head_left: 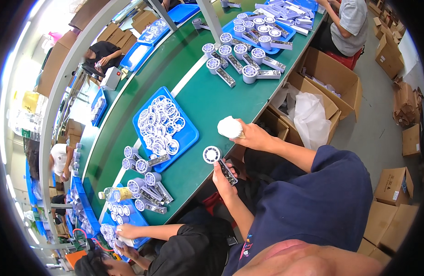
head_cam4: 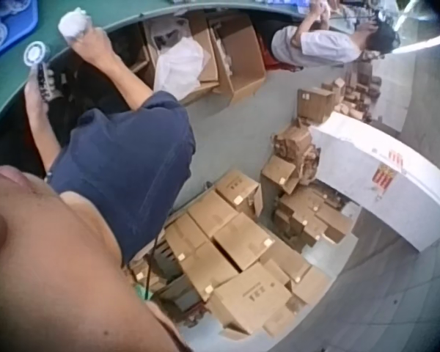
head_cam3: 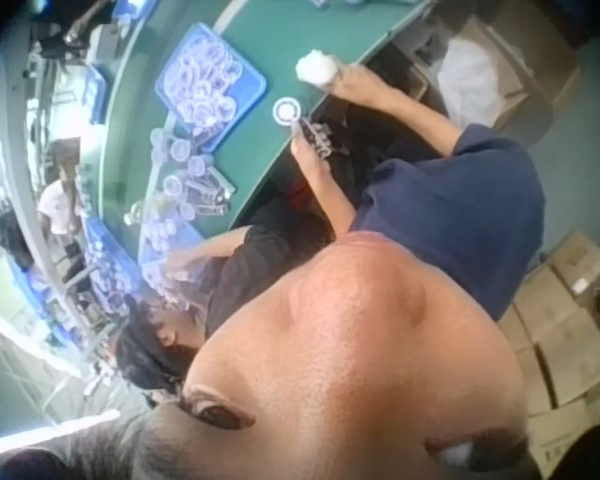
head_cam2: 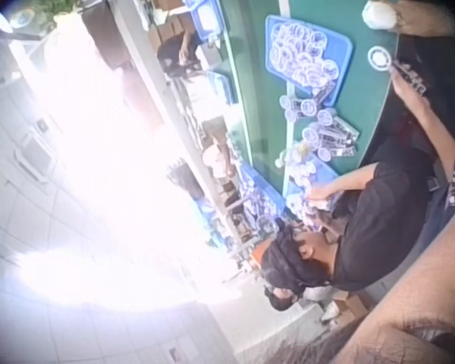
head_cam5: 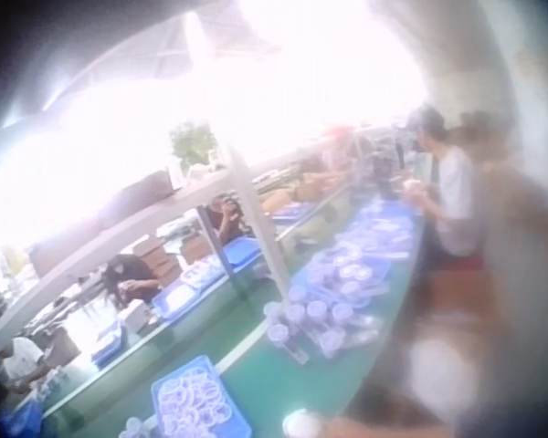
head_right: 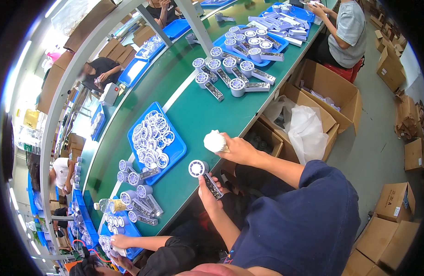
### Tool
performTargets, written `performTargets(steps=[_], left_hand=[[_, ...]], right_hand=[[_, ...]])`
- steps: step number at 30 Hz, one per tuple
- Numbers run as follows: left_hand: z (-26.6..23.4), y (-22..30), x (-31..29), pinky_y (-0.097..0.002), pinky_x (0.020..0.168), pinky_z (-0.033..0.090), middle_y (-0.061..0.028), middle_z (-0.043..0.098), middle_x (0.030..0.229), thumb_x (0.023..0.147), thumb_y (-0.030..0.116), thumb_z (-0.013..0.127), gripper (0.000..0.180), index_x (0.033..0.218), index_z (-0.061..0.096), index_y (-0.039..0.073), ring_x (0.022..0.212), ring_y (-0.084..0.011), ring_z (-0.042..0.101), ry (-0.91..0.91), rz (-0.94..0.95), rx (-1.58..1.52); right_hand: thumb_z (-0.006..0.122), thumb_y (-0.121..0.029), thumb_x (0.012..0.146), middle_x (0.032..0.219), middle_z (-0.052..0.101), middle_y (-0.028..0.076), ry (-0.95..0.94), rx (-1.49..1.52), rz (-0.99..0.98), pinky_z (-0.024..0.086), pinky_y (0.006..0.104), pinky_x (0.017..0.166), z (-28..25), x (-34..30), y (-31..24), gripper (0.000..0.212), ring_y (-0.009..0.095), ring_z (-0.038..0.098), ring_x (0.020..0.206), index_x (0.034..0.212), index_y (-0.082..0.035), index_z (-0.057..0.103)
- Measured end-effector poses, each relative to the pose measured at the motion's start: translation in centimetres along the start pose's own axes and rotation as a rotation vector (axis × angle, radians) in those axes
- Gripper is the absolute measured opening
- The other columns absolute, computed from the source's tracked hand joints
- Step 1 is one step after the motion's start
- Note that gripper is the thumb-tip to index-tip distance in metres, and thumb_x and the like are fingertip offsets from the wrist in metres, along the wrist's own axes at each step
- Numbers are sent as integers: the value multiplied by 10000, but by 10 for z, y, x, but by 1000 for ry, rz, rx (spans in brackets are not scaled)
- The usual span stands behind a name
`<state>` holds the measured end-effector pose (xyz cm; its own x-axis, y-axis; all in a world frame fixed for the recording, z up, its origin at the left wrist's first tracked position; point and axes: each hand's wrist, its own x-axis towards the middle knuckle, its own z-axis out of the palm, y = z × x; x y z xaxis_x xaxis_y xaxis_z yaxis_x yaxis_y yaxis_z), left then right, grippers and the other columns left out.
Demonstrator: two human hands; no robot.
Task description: Assembling the components of handheld electronic fans on a production line.
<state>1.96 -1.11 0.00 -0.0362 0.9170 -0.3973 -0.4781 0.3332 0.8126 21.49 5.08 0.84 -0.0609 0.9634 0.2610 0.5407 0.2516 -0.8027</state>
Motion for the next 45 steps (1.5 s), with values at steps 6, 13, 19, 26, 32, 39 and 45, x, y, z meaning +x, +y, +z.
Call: performTargets(steps=[6, 13, 19, 26, 32, 39, 45], left_hand=[[0, -2, 2, -227, 469, 467, -50, 612, 761, 982, 468, 554, 488, 1086, 576, -9, 567, -98, 572, 3, 1, 13], [3, -5, -1, -223, 471, 469, -49, 617, 763, 979, 475, 555, 488, 1080, 579, -2, 564, -95, 573, 2, 14, 4], [1, -4, 0, -230, 470, 457, -53, 621, 779, 986, 479, 536, 504, 1084, 588, -12, 583, -109, 576, 10, 15, 32], [-3, -2, 3, -232, 470, 458, -57, 620, 776, 978, 484, 549, 511, 1084, 585, -15, 580, -114, 574, 8, 13, 17], [-1, -5, -1, -235, 468, 459, -58, 620, 775, 980, 482, 548, 511, 1085, 582, -16, 579, -115, 573, 10, 16, 13], [1, -4, -1, -226, 477, 471, -53, 620, 772, 984, 461, 555, 487, 1088, 583, -14, 575, -98, 574, 4, 10, -3], [3, -2, 0, -223, 477, 469, -49, 620, 776, 987, 463, 549, 486, 1090, 583, -11, 576, -93, 568, -12, 25, -2]], right_hand=[[677, -337, 881, 813, 660, 286, 2, -4, 10, 518, 518, 692, 1, 0, 3, 631, 467, 650, 792, 1299, 44, 396], [679, -337, 879, 801, 657, 285, 7, -6, -9, 519, 517, 687, -1, -1, 6, 633, 468, 647, 784, 1293, 52, 401], [679, -337, 881, 799, 655, 287, 11, 0, -11, 517, 518, 686, 1, -1, 6, 629, 468, 646, 782, 1290, 51, 401], [708, -313, 872, 954, 673, 260, -47, -11, 89, 518, 479, 768, 1, 1, -2, 625, 452, 643, 897, 1326, -9, 401], [707, -304, 873, 958, 673, 260, -58, -4, 98, 520, 474, 768, -1, -3, 1, 613, 448, 645, 898, 1320, -7, 410], [704, -309, 876, 950, 673, 260, -48, 3, 92, 520, 471, 767, -3, -3, 1, 614, 451, 644, 895, 1323, -6, 410], [704, -309, 877, 964, 672, 261, -45, -1, 75, 519, 475, 773, -3, 1, 0, 629, 449, 644, 902, 1338, -7, 399]])
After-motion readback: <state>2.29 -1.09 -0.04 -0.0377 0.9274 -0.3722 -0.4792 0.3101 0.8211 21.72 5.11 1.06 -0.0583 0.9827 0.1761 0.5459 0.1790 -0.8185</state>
